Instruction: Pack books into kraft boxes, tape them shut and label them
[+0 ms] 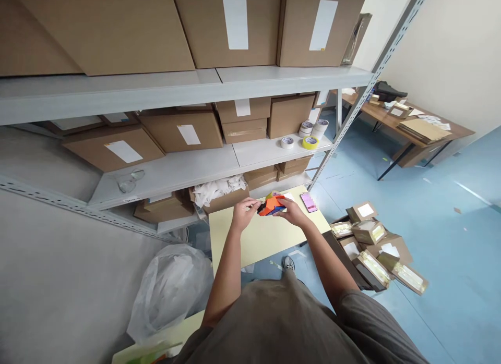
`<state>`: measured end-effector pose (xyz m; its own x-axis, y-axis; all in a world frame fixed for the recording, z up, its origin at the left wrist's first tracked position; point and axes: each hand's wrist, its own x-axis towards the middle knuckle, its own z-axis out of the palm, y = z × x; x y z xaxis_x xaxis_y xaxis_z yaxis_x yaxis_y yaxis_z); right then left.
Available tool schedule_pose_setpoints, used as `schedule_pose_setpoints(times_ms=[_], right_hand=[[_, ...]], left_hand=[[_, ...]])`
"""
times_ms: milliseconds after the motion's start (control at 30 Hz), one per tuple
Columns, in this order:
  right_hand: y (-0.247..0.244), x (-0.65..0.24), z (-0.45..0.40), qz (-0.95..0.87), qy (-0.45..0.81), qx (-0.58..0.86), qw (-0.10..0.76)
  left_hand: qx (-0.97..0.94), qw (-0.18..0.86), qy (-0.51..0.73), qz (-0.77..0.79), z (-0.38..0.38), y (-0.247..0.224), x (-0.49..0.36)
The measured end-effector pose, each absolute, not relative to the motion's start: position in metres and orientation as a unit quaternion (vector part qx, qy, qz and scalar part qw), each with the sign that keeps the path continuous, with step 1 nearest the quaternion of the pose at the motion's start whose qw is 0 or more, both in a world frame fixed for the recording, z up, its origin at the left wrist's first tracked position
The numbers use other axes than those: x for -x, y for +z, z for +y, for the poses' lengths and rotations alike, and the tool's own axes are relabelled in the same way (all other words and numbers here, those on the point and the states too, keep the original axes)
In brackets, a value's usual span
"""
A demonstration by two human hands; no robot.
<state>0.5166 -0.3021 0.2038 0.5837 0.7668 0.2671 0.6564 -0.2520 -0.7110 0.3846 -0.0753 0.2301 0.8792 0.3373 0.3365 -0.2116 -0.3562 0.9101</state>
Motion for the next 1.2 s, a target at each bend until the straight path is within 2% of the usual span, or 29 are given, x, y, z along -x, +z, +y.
schedule_pose_setpoints(times_ms=[233,533,767,1000,1200], right_hand=[[0.201,-0.559,-0.294,-0.481,0.072,0.759,0.432],[0.224,-0.641,-0.281,-0.518,0.045,0.717,0.465],[0.228,-0.698,-0.258,-0.523,0.054,0.703,0.478],[0.21,-0.729,-0.259,-0.532,0.062,0.677,0.504],[0.208,-0.741,-0.266,-0.528,0.085,0.666,0.52]], left_hand=[[-0.832,0.424,0.348,0.079,-0.093,0.223,-0.403],[-0.8,0.346,0.458,0.171,-0.117,0.245,-0.46],[-0.763,0.428,0.414,0.251,-0.104,0.253,-0.511],[-0.812,0.319,0.428,0.235,-0.128,0.276,-0.526],[-0.821,0.294,0.432,0.229,-0.147,0.281,-0.53]])
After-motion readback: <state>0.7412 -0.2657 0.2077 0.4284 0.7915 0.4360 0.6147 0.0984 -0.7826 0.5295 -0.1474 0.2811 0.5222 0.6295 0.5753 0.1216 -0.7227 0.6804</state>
